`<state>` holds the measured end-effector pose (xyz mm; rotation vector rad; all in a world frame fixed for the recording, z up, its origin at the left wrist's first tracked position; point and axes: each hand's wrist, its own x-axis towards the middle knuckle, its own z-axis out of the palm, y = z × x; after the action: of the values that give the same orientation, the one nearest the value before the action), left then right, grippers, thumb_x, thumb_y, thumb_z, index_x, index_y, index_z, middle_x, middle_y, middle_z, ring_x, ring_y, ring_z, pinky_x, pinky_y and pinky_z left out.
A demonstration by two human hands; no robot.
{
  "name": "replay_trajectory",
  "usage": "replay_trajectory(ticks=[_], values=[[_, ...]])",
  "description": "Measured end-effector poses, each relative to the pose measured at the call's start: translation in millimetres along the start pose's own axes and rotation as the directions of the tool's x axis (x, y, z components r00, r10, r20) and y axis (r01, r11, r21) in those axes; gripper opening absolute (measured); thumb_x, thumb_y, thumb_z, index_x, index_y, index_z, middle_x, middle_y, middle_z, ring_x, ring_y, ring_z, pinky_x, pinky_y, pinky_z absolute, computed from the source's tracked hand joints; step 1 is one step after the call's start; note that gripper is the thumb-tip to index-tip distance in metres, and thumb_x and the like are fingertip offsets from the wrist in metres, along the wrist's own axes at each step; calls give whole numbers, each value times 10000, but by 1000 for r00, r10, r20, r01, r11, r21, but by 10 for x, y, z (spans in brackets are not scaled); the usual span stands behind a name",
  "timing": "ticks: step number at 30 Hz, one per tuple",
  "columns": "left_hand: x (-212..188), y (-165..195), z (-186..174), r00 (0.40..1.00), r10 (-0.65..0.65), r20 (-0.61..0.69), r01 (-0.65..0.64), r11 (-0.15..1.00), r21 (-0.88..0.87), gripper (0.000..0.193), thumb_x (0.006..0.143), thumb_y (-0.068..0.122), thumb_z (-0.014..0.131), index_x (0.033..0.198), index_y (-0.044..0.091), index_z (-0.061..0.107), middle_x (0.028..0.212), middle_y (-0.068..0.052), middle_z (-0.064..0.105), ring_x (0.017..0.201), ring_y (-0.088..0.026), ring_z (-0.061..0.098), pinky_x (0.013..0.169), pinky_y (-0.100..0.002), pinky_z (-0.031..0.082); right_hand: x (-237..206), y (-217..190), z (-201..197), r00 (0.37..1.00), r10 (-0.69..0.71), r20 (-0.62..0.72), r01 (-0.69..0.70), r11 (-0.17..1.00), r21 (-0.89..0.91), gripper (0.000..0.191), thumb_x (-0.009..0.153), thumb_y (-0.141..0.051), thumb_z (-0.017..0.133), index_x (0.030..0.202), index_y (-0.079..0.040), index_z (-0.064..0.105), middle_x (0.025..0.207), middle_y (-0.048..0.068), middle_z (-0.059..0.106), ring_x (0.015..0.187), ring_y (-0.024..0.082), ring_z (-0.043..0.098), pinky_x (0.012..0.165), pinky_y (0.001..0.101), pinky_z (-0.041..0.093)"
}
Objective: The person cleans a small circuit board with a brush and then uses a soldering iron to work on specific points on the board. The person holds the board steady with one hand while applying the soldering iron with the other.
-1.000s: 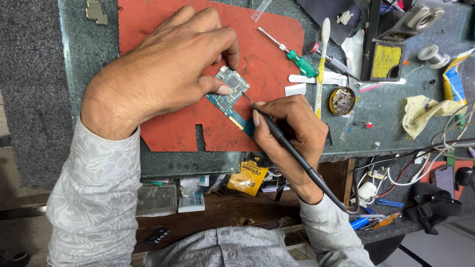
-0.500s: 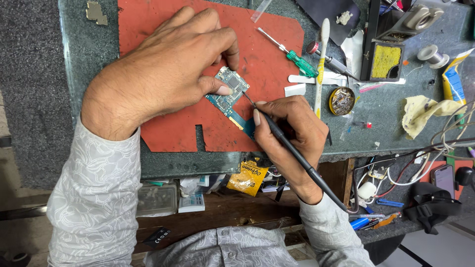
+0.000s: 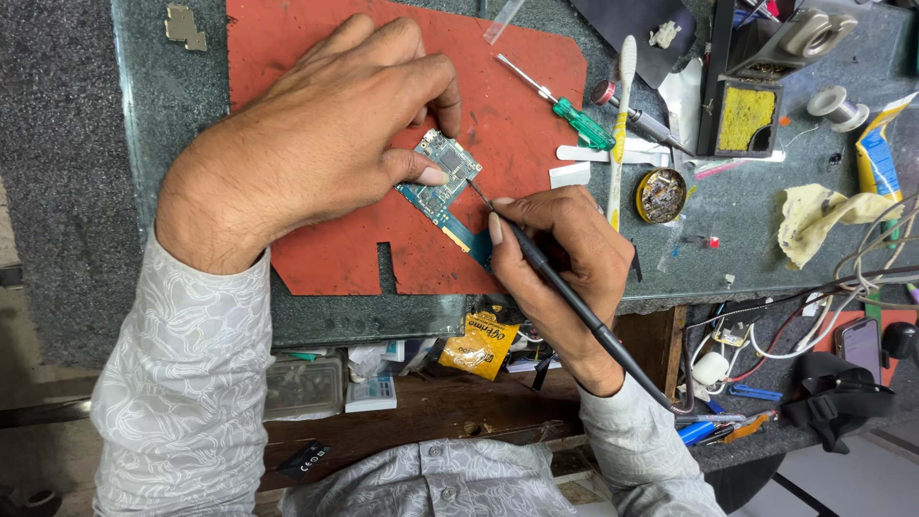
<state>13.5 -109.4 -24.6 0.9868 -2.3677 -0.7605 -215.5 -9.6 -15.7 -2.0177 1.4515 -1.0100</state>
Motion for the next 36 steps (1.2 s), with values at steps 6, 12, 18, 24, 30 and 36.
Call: replay_trajectory(ticks=[6, 12, 18, 24, 30, 36], values=[[-7, 7, 7, 1000, -9, -3, 9, 1000, 4, 356, 786, 235, 861, 1031, 81, 654, 1033, -74, 566, 1040, -302, 526, 917, -453, 453, 9, 13, -3, 1000, -29, 10, 29, 1000, -4, 129, 911, 32, 791, 1007, 11, 707, 988, 95, 735, 872, 179, 691, 743, 261, 531], [-6, 7, 2, 1000, -9, 0, 9, 1000, 6, 352, 786, 227, 860, 1029, 79, 652, 1032, -75, 566, 1028, -304, 523, 911, -460, 449, 11, 18, -2, 999, -41, 16, 41, 999, 3, 128, 908, 33, 792, 996, 10, 702, 989, 97, 737, 871, 184, 693, 746, 267, 528], [-2, 12, 1, 1000, -21, 3, 21, 1000, 5, 347, 786, 226, 861, 1024, 81, 654, 1028, -71, 567, 1019, -300, 520, 901, -456, 450, 16, 13, 2, 999, -36, 18, 36, 999, 12, 130, 902, 37, 791, 991, 10, 700, 990, 100, 737, 872, 185, 692, 746, 265, 528], [-5, 11, -5, 1000, -16, 8, 16, 1000, -3, 345, 788, 220, 860, 1028, 81, 655, 1035, -74, 566, 1024, -301, 519, 904, -454, 450, 14, 14, 5, 999, -40, 15, 40, 999, -3, 128, 903, 37, 791, 993, 9, 704, 984, 98, 736, 870, 184, 690, 753, 267, 526], [-6, 4, -1, 1000, -6, -1, 6, 1000, -3, 355, 784, 218, 859, 1035, 74, 653, 1049, -74, 571, 1057, -305, 524, 924, -452, 452, 4, 24, 15, 1000, -15, -8, 15, 1000, -6, 132, 913, 39, 784, 1023, 17, 716, 971, 95, 729, 864, 184, 684, 739, 264, 528], [-14, 4, -1, 1000, 4, -10, -4, 1000, -5, 357, 791, 229, 862, 1036, 75, 652, 1049, -81, 568, 1080, -305, 526, 939, -449, 454, -4, 26, 9, 999, -32, 2, 32, 999, -3, 128, 921, 31, 787, 1019, 10, 708, 985, 91, 726, 830, 165, 684, 742, 261, 527]])
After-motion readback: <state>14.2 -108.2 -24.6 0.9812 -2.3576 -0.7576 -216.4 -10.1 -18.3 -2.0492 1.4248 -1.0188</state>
